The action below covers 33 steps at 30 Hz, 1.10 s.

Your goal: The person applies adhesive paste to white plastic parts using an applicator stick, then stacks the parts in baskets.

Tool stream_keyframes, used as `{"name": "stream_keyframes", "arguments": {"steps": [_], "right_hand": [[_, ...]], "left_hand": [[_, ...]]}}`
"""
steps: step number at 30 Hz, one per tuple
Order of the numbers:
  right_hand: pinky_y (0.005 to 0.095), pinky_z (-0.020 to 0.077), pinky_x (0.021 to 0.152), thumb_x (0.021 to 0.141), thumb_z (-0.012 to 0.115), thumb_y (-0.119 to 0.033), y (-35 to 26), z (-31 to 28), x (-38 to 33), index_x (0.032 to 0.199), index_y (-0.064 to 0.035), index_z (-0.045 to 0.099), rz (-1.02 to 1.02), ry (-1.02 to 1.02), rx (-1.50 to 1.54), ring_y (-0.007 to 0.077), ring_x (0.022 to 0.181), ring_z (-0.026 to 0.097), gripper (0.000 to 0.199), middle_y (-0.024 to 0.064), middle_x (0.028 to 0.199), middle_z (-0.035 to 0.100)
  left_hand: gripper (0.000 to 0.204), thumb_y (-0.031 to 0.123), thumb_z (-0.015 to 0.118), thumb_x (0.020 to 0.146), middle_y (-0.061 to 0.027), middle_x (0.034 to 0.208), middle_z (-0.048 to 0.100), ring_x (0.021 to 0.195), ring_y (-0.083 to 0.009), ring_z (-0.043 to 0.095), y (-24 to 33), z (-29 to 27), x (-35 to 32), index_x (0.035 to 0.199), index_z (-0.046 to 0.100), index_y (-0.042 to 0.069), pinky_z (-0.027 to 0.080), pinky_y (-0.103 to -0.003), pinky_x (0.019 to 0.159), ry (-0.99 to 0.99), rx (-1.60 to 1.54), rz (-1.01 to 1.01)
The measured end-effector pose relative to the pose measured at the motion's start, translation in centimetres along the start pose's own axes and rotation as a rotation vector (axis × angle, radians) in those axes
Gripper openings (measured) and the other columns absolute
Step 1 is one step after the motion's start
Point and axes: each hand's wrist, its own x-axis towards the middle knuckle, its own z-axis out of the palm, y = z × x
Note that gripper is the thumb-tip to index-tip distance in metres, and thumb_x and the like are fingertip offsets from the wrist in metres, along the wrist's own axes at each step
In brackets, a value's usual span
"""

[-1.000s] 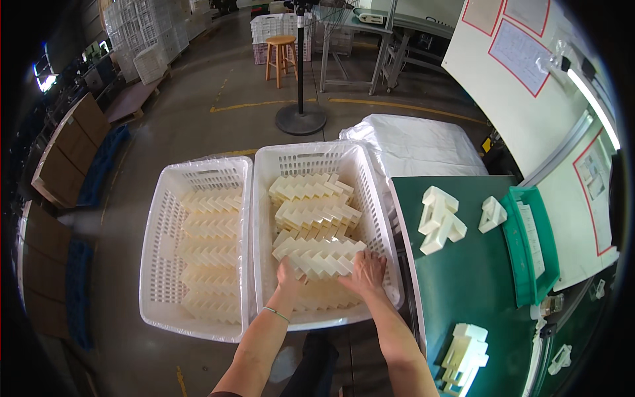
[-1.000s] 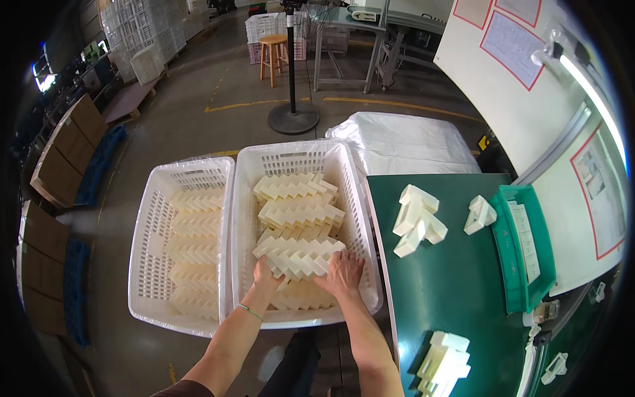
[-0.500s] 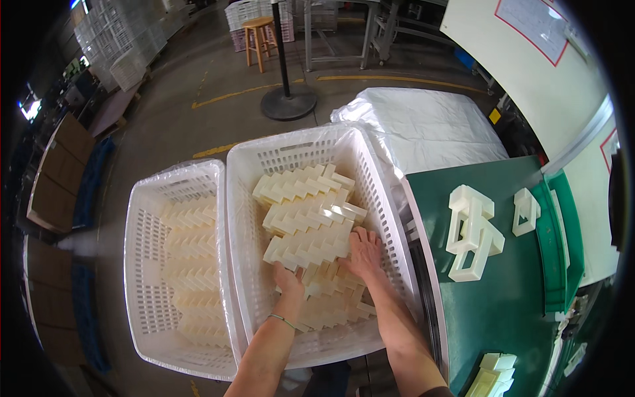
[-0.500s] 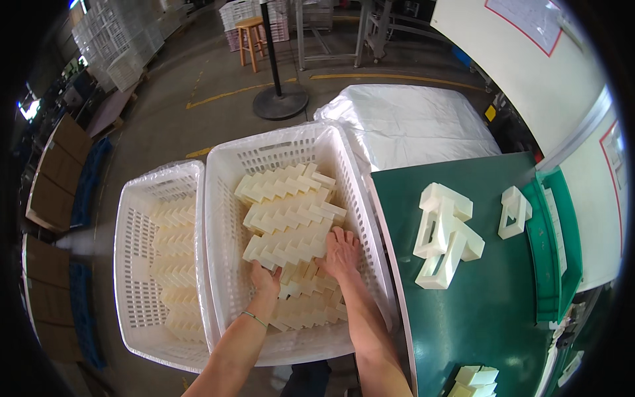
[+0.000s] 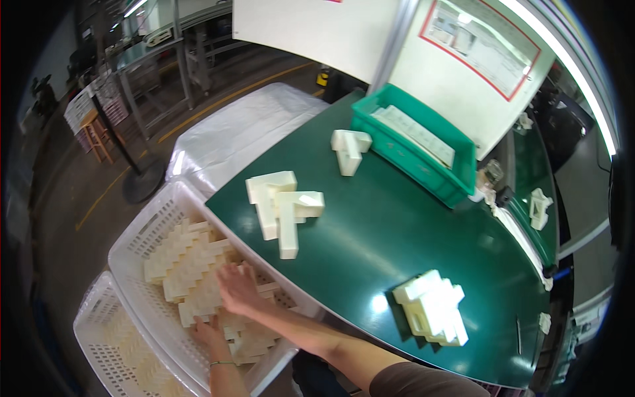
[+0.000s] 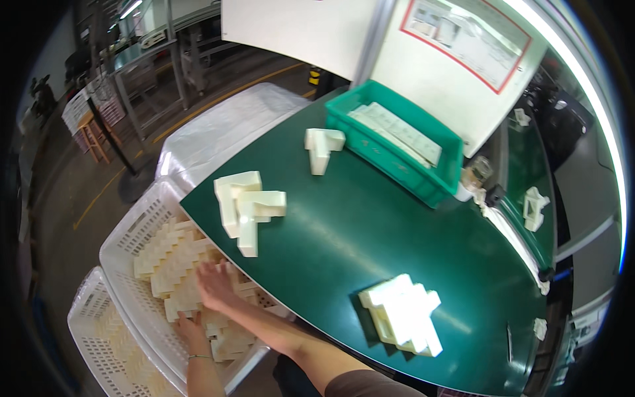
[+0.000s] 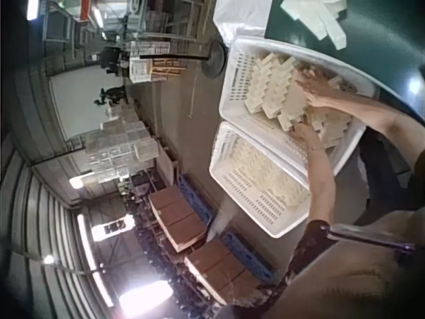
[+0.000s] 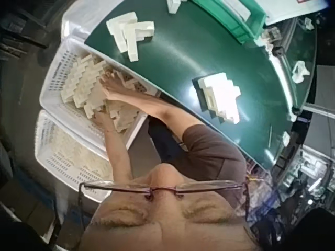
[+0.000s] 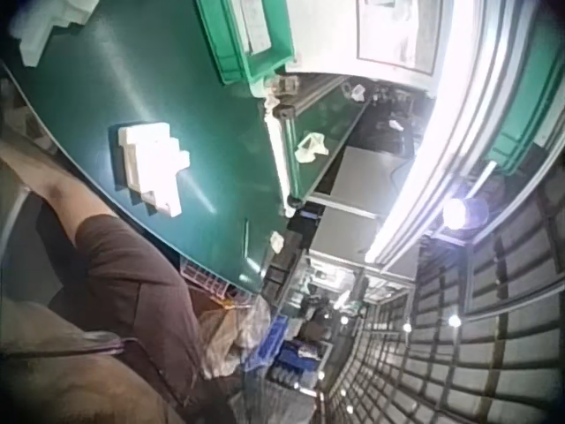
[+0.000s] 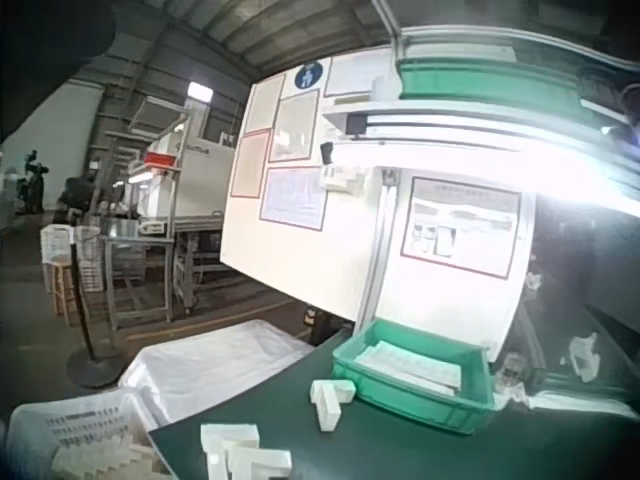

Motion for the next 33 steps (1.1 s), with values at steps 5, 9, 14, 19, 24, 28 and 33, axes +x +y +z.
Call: {"name": "stream_keyframes", "arguments": {"steps": [5, 9, 14, 19, 24, 28, 33], "right_hand": [[0.0444, 0.0352, 0.089, 0.077, 0.066, -0.023, -4.3, -10.9, -11.4, 0.119, -0.0057, 0.049, -0.086, 0.181, 0.537, 0.0337, 0.106, 0.045, 0.048, 0.0145, 0.11, 0.051], [0.0399, 0.0402, 0.083, 0.072, 0.072, -0.015, -3.8, -20.2, -21.7, 0.116, -0.0076, 0.055, -0.215, 0.444, 0.586, 0.0284, 0.098, 0.051, 0.047, 0.0087, 0.104, 0.055], [0.0402, 0.0388, 0.074, 0.06, 0.08, -0.046, 2.1, -30.2, -29.5, 0.108, -0.0058, 0.058, 0.279, 0.625, -0.145, 0.0307, 0.091, 0.05, 0.066, 0.0157, 0.104, 0.049], [0.0457, 0.0433, 0.078, 0.061, 0.077, -0.053, 5.3, -31.5, -28.3, 0.117, -0.0058, 0.051, 0.601, 0.389, -0.195, 0.0337, 0.097, 0.052, 0.078, 0.0174, 0.113, 0.044], [0.0468, 0.0511, 0.071, 0.064, 0.071, -0.032, 7.7, -31.2, -25.7, 0.109, -0.0032, 0.054, 0.657, 0.283, -0.022, 0.0381, 0.083, 0.062, 0.056, 0.0183, 0.11, 0.05], [0.0472, 0.0494, 0.073, 0.064, 0.07, -0.028, 11.0, -31.9, -22.4, 0.11, -0.0036, 0.055, 0.603, 0.425, 0.069, 0.0393, 0.087, 0.06, 0.054, 0.0173, 0.107, 0.051], [0.0476, 0.0509, 0.072, 0.067, 0.069, -0.027, 15.9, -32.2, -14.0, 0.114, -0.0043, 0.052, 0.638, 0.52, 0.055, 0.0392, 0.087, 0.061, 0.055, 0.0172, 0.11, 0.05]], "left_hand": [[0.042, 0.029, 0.052, 0.092, -0.0151, 0.104, 0.056, 0.095, -0.0287, 0.056, 0.8, -1.9, 0.4, 0.117, 0.048, -0.004, 0.049, -0.038, 0.077, -0.202, 0.76, 0.336], [0.037, 0.028, 0.051, 0.09, -0.0126, 0.089, 0.056, 0.08, -0.027, 0.055, 1.7, -1.5, 0.0, 0.1, 0.055, -0.007, 0.046, -0.039, 0.071, -0.053, 0.529, 0.137], [0.028, 0.017, 0.054, 0.084, -0.0097, 0.082, 0.053, 0.074, -0.0223, 0.049, 4.1, 1.4, -2.8, 0.093, 0.053, -0.01, 0.042, -0.034, 0.07, -0.245, 0.428, 0.438], [0.015, 0.0, 0.053, 0.08, -0.011, 0.102, 0.049, 0.092, -0.0204, 0.048, 4.7, 8.2, -17.4, 0.094, 0.051, -0.003, 0.042, -0.03, 0.081, -0.398, 0.088, 0.974], [0.017, -0.005, 0.06, 0.072, -0.0139, 0.102, 0.055, 0.095, -0.0262, 0.053, 4.3, 10.6, -34.4, 0.083, 0.05, 0.003, 0.042, -0.035, 0.084, -0.989, 0.206, 1.136], [0.011, 0.006, 0.064, 0.066, -0.0065, 0.075, 0.059, 0.074, -0.0273, 0.057, 3.0, 12.0, -38.9, 0.071, 0.055, 0.008, 0.044, -0.039, 0.065, -1.206, 0.654, 1.438], [0.012, 0.007, 0.064, 0.062, -0.0049, 0.069, 0.057, 0.068, -0.0261, 0.057, 2.4, 12.3, -38.5, 0.067, 0.054, 0.01, 0.042, -0.038, 0.06, -1.125, 0.565, 1.496]]}}
